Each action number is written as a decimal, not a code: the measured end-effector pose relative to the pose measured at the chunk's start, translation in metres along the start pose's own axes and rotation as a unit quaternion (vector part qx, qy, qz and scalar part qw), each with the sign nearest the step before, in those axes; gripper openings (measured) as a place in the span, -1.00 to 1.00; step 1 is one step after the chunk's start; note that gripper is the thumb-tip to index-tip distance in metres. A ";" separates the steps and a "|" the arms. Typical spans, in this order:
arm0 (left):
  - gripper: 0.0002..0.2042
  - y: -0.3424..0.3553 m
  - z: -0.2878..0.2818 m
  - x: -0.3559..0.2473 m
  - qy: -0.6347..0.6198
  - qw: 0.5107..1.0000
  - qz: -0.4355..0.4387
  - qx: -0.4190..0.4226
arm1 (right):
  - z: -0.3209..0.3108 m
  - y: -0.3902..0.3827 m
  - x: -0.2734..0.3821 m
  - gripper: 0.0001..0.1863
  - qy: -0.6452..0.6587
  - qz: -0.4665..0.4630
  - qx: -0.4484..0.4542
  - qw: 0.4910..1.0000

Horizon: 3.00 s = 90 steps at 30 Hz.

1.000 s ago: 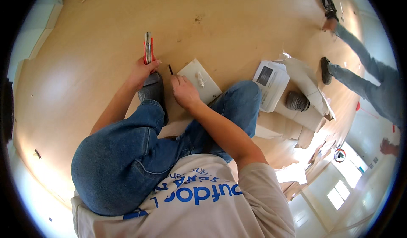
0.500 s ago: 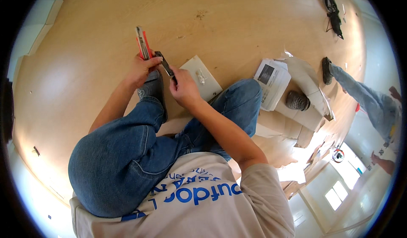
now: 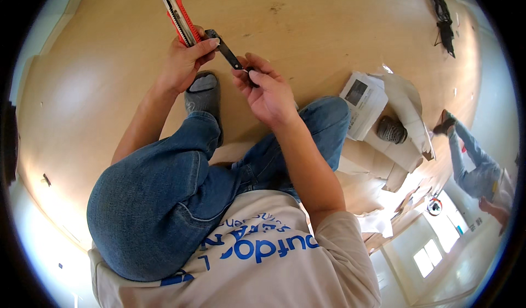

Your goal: The person replaces a utility knife blade, then uses the blade and a screwdriver to scrape a mark off the wooden floor.

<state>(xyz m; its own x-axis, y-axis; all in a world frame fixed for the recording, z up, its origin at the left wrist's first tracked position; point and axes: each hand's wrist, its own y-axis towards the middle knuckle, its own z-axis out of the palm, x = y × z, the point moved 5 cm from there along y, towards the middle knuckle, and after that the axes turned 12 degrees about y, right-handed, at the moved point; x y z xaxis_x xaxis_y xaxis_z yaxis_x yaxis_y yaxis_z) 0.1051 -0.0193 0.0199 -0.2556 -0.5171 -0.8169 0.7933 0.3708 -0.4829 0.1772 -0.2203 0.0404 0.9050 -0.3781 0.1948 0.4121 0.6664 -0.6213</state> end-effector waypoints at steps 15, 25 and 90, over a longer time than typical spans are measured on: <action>-0.78 -0.004 -0.007 -0.007 0.016 0.999 -0.021 -0.033 | 0.010 -0.007 -0.016 -0.71 -0.330 -0.074 0.025 0.941; -0.83 0.001 -0.010 -0.006 -0.001 1.000 -0.005 -0.026 | 0.003 -0.005 -0.014 -0.69 -0.309 -0.085 0.007 0.947; -0.41 -0.004 0.001 -0.030 -0.142 0.988 0.051 0.045 | 0.054 -0.005 -0.053 -0.70 -0.393 0.010 -0.017 0.919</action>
<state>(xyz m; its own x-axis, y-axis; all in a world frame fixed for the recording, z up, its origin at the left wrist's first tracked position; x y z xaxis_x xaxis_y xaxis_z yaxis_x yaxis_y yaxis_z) 0.1097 -0.0061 0.0468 -0.0165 -0.6801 -0.7329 0.8559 0.3694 -0.3620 0.1329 -0.1691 0.0747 0.7142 0.2246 0.6629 0.4023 0.6434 -0.6514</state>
